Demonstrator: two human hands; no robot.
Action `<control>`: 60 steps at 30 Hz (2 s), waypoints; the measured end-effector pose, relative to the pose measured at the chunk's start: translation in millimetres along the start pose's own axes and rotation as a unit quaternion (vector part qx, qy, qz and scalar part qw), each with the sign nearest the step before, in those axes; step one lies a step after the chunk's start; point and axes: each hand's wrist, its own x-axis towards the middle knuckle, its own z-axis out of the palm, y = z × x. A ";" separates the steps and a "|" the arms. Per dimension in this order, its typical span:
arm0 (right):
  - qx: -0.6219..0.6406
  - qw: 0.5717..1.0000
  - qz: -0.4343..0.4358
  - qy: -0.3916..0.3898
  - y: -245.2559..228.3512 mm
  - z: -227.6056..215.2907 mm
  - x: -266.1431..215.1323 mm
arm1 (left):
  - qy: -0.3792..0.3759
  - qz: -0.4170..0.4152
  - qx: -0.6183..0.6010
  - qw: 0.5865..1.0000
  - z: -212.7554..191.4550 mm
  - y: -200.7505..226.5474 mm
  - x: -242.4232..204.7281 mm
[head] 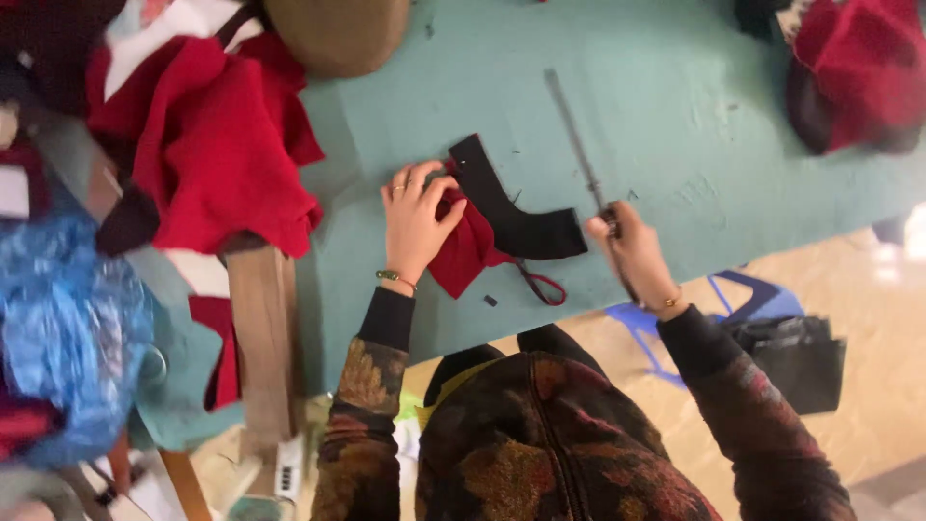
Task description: The person uses shears to cut a red fabric piece that is layered over a dark brown template on a light blue table. They carefully follow the template's outline to shape the fabric, then trim the edges of the cut piece and separate the layers.
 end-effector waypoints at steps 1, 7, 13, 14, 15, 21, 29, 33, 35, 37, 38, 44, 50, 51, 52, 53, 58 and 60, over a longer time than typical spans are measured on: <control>-0.006 1.000 0.013 0.020 9.7 -11.7 9.4 | 0.007 0.013 -0.001 1.000 11.4 -5.7 -4.6; -0.126 0.990 0.010 0.070 69.0 -79.3 55.1 | 0.030 -0.084 -0.096 0.991 13.8 52.6 -49.6; -0.168 0.969 -0.101 0.151 144.8 -111.7 144.3 | 0.027 -0.131 -0.023 0.991 1.6 170.6 -86.5; -0.173 0.968 -0.120 0.139 137.2 -115.4 148.8 | 0.039 -0.150 -0.017 0.988 2.0 173.8 -85.2; -0.185 0.962 -0.141 0.145 127.6 -117.6 155.3 | 0.011 -0.148 0.060 0.987 2.0 176.5 -85.0; -0.187 0.937 -0.272 0.112 96.6 -117.8 185.7 | 0.055 -0.178 0.118 0.975 26.1 179.7 -104.1; -0.229 0.881 -0.401 0.101 63.6 -103.4 159.3 | 0.267 -0.346 -0.139 0.889 -26.1 128.0 -232.6; -0.250 0.856 -0.413 0.183 58.3 -94.5 145.4 | 0.518 -0.558 -0.466 0.452 -44.6 69.5 -330.2; -0.249 0.853 -0.401 0.223 46.6 -88.2 126.8 | 0.541 -0.511 -0.582 0.328 -32.8 20.9 -388.1; -0.241 0.851 -0.413 0.218 31.2 -79.2 104.8 | 0.626 -0.491 -0.562 0.227 -0.5 -47.2 -453.4; -0.239 0.852 -0.409 0.223 26.4 -70.9 100.7 | 0.622 -0.490 -0.565 0.232 -7.3 -71.3 -462.5; -0.218 0.845 -0.444 0.202 -2.4 -22.4 63.9 | 0.712 -0.455 -0.490 0.213 -81.0 -177.2 -457.2; -0.186 0.913 -0.336 0.139 -46.1 29.2 22.0 | 0.686 -0.418 -0.498 0.328 -130.3 -170.9 -433.7; -0.176 0.913 -0.346 0.126 -52.6 34.7 13.2 | 0.573 -0.472 -0.306 0.596 -132.1 -157.8 -439.8; -0.166 0.912 -0.356 0.113 -59.2 39.8 5.1 | 0.392 -0.463 -0.075 0.791 -133.9 -144.6 -445.7; -0.167 0.915 -0.348 0.119 -60.3 43.1 2.3 | 0.386 -0.458 -0.080 0.797 -118.3 -150.6 -447.4; -0.163 0.918 -0.335 0.132 -48.7 57.1 6.8 | 0.606 -0.525 -0.069 0.593 -182.1 -59.5 -353.2; -0.167 0.922 -0.321 0.136 -56.5 62.2 2.4 | 0.554 -0.482 -0.051 0.677 -208.5 -40.3 -317.4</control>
